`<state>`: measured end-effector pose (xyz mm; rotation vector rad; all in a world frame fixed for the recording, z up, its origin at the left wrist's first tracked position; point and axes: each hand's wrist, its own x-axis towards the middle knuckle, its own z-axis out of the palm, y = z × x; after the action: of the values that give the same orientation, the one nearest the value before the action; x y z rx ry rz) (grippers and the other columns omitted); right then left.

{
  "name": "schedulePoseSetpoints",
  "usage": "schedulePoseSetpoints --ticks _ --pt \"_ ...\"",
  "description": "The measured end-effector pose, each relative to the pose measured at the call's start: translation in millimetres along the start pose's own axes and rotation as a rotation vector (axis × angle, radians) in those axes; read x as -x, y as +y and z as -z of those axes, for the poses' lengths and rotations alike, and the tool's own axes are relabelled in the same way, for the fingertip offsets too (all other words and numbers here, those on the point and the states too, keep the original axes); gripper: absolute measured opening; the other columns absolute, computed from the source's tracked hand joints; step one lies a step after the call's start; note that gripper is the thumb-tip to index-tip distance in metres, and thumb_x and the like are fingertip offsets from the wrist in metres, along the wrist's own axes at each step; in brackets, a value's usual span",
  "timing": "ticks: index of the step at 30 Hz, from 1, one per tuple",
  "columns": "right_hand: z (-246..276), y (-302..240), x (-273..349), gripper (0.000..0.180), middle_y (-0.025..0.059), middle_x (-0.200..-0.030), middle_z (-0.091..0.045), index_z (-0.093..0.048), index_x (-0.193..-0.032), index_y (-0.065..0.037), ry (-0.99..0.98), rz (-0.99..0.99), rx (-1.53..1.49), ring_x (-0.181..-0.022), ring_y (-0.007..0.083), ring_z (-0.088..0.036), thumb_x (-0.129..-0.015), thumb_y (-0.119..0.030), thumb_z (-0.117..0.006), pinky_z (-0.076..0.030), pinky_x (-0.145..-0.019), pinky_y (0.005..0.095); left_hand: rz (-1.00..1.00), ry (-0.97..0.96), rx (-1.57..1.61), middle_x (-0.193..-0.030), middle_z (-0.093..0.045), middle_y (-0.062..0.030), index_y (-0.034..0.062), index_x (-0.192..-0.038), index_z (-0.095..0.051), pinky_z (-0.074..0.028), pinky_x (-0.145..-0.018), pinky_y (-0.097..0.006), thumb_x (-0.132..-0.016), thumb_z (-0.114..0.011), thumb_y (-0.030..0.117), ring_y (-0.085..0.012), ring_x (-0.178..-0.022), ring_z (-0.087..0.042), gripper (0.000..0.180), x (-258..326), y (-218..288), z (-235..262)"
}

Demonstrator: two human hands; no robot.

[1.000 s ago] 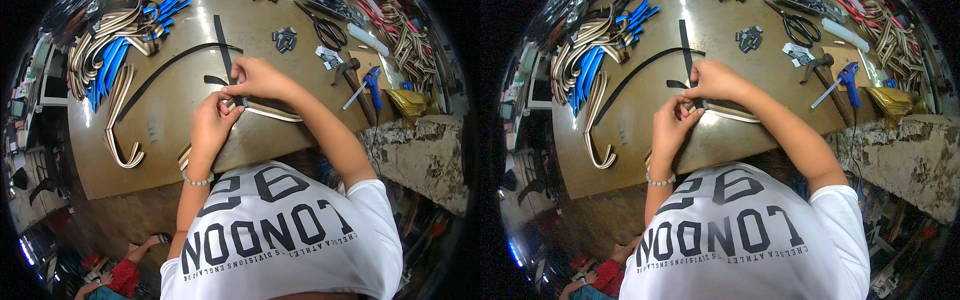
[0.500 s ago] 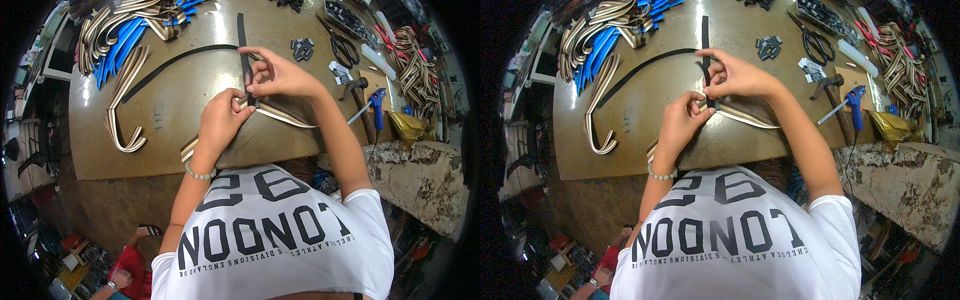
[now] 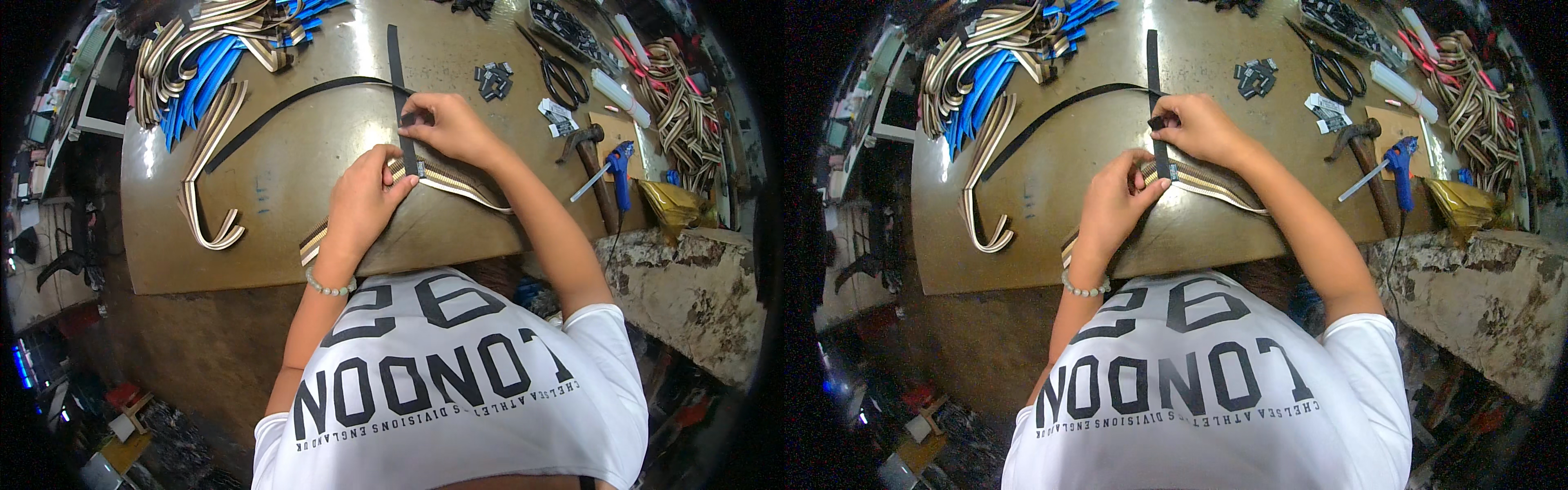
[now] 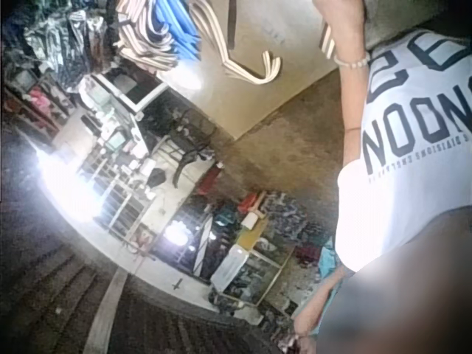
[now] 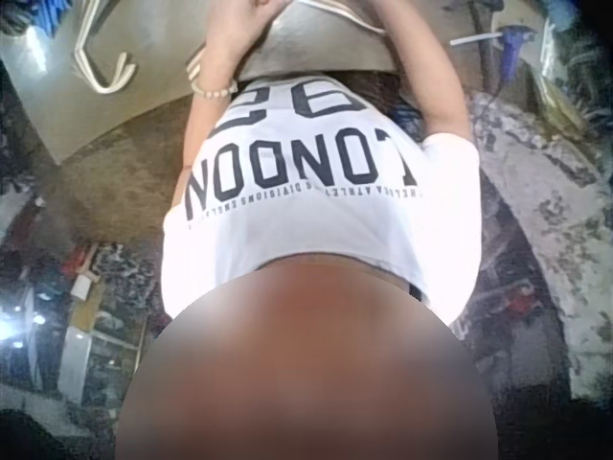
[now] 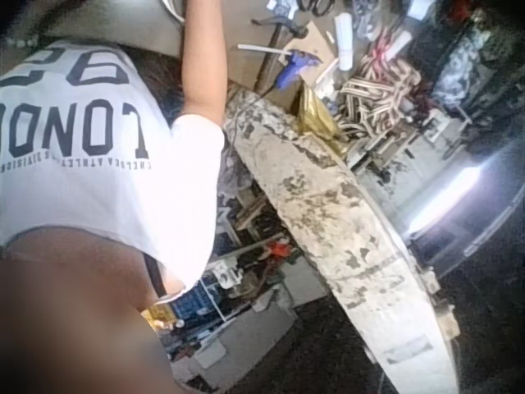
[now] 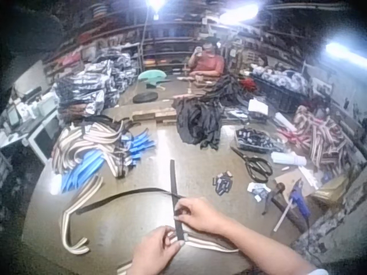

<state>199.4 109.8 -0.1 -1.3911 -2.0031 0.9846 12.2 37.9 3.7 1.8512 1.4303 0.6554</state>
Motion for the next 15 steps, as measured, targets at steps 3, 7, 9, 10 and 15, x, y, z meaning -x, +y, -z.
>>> schedulePoseSetpoints --ticks 3,7,9,10,15 --pt "2 -11 3 0.024 0.0133 -0.079 -0.065 -0.065 -0.094 0.001 0.020 -0.060 0.045 -0.075 0.0212 -0.062 -0.081 -0.016 -0.076 -0.050 -0.069 0.0330 -0.107 -0.010 -0.101 -0.079 -0.056 -0.0092 0.0097 -0.115 -0.067 -0.049 -0.065 -0.039 -0.086 -0.072 0.024 -0.0264 -0.068 -0.059 0.033 3 1 0" --pt "5 -21 39 0.029 0.0155 -0.114 -0.063 -0.061 -0.110 -0.005 0.214 0.167 0.460 -0.100 0.0338 -0.059 -0.085 -0.016 -0.068 -0.052 -0.081 0.0428 -0.118 0.002 -0.176 -0.079 -0.055 -0.0095 0.0142 -0.121 -0.068 -0.048 -0.065 -0.037 -0.089 -0.069 0.027 -0.0250 -0.069 -0.058 0.035 5 1 -3" --pt "7 -19 68 0.033 0.0099 -0.118 -0.063 -0.061 -0.115 -0.006 0.090 0.346 0.452 -0.104 0.0304 -0.058 -0.083 -0.012 -0.065 -0.051 -0.082 0.0412 -0.138 0.036 -0.177 -0.078 -0.055 -0.0092 0.0151 -0.123 -0.068 -0.047 -0.063 -0.034 -0.089 -0.069 0.027 -0.0223 -0.065 -0.056 0.036 5 -1 -5" --pt "8 -17 81 0.036 0.0071 -0.121 -0.062 -0.062 -0.118 -0.006 0.007 0.405 0.446 -0.106 0.0287 -0.057 -0.082 -0.011 -0.064 -0.050 -0.082 0.0404 -0.142 0.044 -0.170 -0.078 -0.055 -0.0092 0.0152 -0.123 -0.068 -0.047 -0.063 -0.034 -0.089 -0.070 0.027 -0.0219 -0.065 -0.056 0.036 5 -1 -5" --pt "1 -4 107 0.052 -0.0011 -0.136 -0.056 -0.059 -0.130 -0.010 -0.050 0.413 0.667 -0.115 0.0220 -0.053 -0.079 -0.004 -0.059 -0.045 -0.087 0.0357 -0.123 0.017 -0.119 -0.077 -0.054 -0.0085 0.0148 -0.123 -0.069 -0.047 -0.063 -0.032 -0.088 -0.070 0.026 -0.0197 -0.065 -0.056 0.037 3 -4 -6"
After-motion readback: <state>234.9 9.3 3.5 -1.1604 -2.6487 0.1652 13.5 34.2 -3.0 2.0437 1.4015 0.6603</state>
